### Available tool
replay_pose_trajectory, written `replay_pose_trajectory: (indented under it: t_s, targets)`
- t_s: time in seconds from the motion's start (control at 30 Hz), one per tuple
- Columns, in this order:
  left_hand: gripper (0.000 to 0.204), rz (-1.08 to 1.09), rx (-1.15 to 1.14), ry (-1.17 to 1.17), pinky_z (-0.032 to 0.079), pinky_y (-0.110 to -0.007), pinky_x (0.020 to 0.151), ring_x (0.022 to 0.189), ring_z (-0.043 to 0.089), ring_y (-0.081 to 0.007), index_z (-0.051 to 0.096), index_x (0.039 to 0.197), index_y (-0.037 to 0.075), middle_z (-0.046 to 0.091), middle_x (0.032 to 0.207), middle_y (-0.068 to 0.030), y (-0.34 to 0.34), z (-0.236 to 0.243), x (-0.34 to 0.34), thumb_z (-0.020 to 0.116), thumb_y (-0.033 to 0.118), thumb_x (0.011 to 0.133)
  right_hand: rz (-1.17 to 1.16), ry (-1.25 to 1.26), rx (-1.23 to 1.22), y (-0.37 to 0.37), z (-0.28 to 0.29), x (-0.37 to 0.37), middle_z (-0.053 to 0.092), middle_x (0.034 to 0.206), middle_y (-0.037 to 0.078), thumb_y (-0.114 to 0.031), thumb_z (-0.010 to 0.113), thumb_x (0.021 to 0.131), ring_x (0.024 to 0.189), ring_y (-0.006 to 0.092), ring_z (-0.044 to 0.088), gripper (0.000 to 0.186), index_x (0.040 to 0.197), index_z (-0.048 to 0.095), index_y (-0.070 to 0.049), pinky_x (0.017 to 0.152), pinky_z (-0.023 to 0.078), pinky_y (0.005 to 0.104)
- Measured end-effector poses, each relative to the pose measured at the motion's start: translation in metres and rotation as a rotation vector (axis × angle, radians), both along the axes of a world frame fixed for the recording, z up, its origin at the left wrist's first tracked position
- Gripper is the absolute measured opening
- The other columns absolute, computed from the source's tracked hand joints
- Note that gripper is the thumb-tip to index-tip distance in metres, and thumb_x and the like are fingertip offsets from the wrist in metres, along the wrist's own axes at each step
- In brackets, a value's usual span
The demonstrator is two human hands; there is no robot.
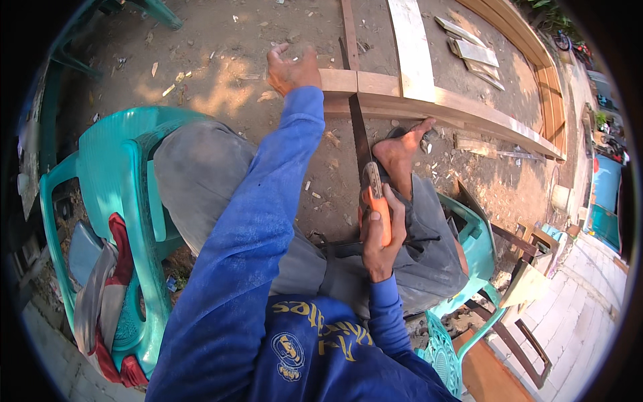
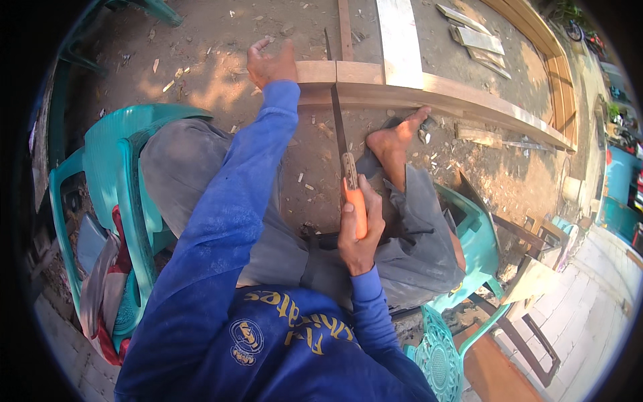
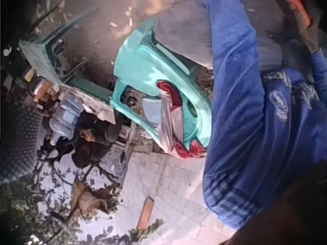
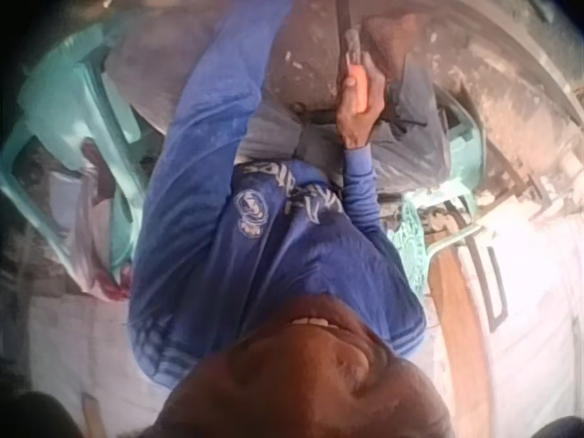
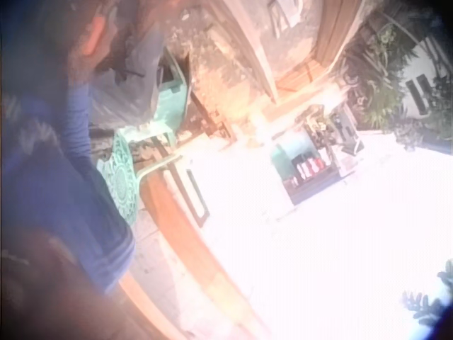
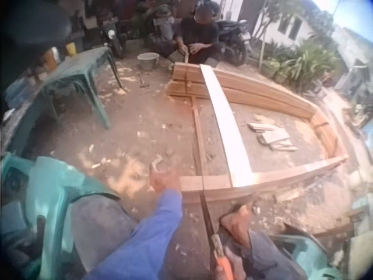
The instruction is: The person saws a piece of lumber while another person holds it, then switches to a different saw to continue cutting the wood before using a measuring tape.
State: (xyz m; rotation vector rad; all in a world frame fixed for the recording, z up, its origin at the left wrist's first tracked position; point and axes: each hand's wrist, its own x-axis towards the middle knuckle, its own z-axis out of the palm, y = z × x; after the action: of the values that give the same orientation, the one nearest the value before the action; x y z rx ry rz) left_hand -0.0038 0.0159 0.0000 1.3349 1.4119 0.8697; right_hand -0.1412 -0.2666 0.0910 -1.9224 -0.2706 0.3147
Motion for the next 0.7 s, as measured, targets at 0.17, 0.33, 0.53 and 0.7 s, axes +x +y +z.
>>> replay_pose_trajectory:
  t_s: [0.17, 0.33, 0.53, 0.7]
  targets:
    - [0.049, 0.071, 0.073, -0.033, 0.051, -0.041, 0.077, 0.082, 0.064, -0.0248, 0.066, 0.112, 0.006, 0.065, 0.082, -0.0123, 0.003, 0.004, -0.002, 0.081, 0.024, 0.068, 0.076, -0.22, -0.106, -0.033, 0.001, -0.031, 0.061, 0.126, 0.021, -0.031, 0.052, 0.1, 0.114, 0.0266, 0.063, 0.052, 0.137, 0.05, 0.006, 0.095, 0.052, 0.0347]
    - [0.051, -0.038, -0.017, -0.071, 0.052, -0.042, 0.082, 0.086, 0.064, -0.0269, 0.066, 0.112, 0.006, 0.066, 0.088, -0.0129, -0.02, 0.028, 0.01, 0.081, 0.026, 0.068, -0.038, -0.249, 0.125, 0.061, -0.07, 0.082, 0.065, 0.118, 0.02, -0.014, 0.056, 0.096, 0.103, 0.0256, 0.064, 0.045, 0.136, 0.052, 0.006, 0.093, 0.049, 0.0359]
    - [0.049, 0.031, 0.062, 0.026, 0.052, -0.043, 0.083, 0.086, 0.066, -0.0306, 0.064, 0.113, 0.006, 0.068, 0.091, -0.0154, 0.002, 0.016, -0.003, 0.08, 0.025, 0.07, 0.052, -0.104, -0.039, -0.003, -0.001, -0.01, 0.061, 0.127, 0.017, -0.019, 0.051, 0.099, 0.104, 0.0192, 0.064, 0.048, 0.14, 0.048, 0.005, 0.089, 0.054, 0.0323]
    - [0.052, 0.041, 0.027, -0.027, 0.051, -0.042, 0.087, 0.091, 0.064, -0.0293, 0.065, 0.114, 0.006, 0.069, 0.096, -0.016, 0.003, 0.018, -0.001, 0.082, 0.027, 0.069, 0.067, -0.29, -0.027, -0.023, -0.06, -0.013, 0.061, 0.128, 0.021, -0.025, 0.054, 0.1, 0.105, 0.0212, 0.065, 0.049, 0.139, 0.049, 0.004, 0.087, 0.054, 0.0318]
